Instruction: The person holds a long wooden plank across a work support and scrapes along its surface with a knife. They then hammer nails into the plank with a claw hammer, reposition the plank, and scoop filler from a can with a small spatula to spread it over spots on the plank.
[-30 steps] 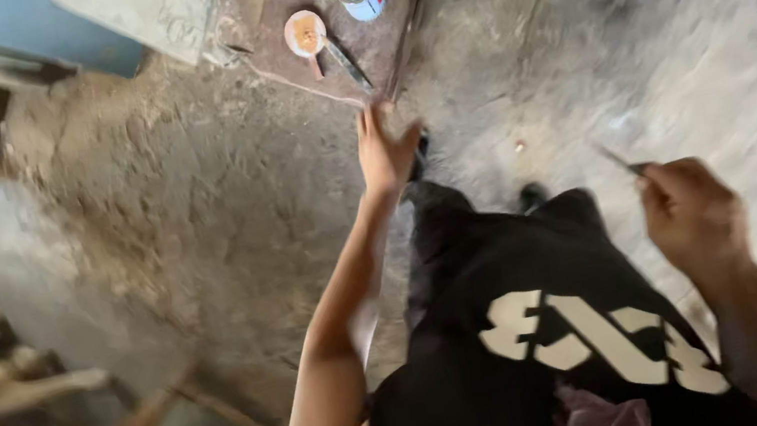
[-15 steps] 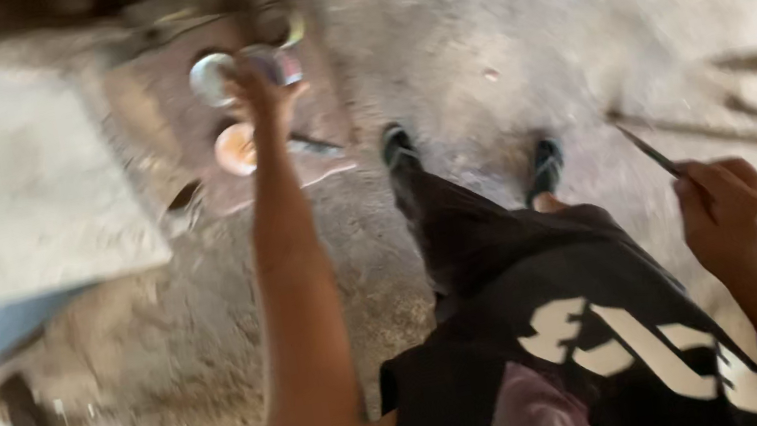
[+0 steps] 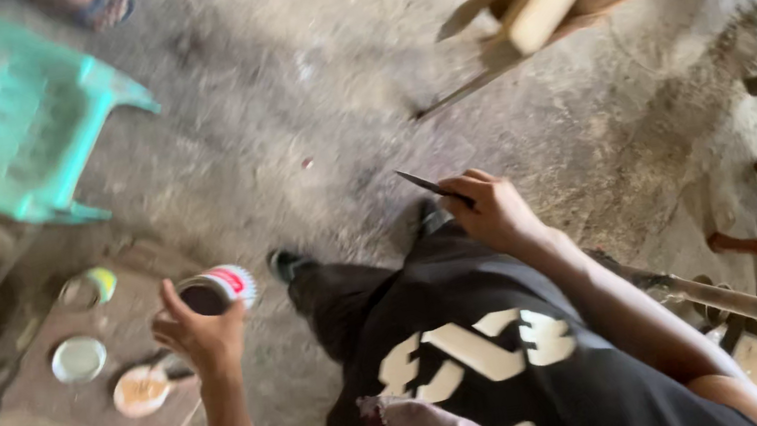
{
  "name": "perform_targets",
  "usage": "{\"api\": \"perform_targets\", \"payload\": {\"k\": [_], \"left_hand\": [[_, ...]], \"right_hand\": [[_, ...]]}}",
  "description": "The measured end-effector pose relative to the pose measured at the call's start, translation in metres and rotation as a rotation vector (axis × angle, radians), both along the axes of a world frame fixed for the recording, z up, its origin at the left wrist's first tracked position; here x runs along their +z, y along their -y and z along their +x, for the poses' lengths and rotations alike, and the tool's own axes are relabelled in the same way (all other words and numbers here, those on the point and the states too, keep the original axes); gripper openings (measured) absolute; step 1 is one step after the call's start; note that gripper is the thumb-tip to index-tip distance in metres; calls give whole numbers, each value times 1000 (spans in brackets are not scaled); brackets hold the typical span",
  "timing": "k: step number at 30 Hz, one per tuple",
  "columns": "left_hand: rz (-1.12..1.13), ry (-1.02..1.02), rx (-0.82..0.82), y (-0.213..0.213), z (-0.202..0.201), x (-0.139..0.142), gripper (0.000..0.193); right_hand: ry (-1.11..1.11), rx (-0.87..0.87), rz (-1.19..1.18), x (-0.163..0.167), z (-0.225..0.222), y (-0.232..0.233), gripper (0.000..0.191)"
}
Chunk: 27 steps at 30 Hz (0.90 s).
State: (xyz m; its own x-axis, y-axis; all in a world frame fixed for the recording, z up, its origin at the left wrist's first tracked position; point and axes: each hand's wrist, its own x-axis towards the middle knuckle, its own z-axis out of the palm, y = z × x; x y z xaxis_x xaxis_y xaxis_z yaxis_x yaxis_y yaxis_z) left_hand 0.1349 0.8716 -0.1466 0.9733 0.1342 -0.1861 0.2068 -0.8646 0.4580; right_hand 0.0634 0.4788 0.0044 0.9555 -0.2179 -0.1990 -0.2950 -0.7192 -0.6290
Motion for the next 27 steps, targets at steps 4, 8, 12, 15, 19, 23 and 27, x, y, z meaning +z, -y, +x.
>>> {"api": "perform_targets", "payload": {"k": [4,8,12,15,19,23,27], "left_hand": [[-217,181,-355,117,-16,92,111],[-337,304,-577,250,-43,188,109],[-488,386,-813,388,-66,244,109],[-677,283,-959,474,-76,262,109],[-687,249,-1120,571,-100,269,111],[-739,323,-1243,656,-116,254,121],[-1013,414,-1222,734,-128,214,142]], "right_hand": [[74,-75,80,12,-32,73,20],[14,-281,548,15,-56,159,20],[120,-598,1091,14,-78,258,21],[157,-760,1153,15,-111,327,25],[425,-858,1402,9,-154,390,18],[587,-943,1339,-1,-181,439,18],[576,-1163,1210,-8,-197,493,26]]}}
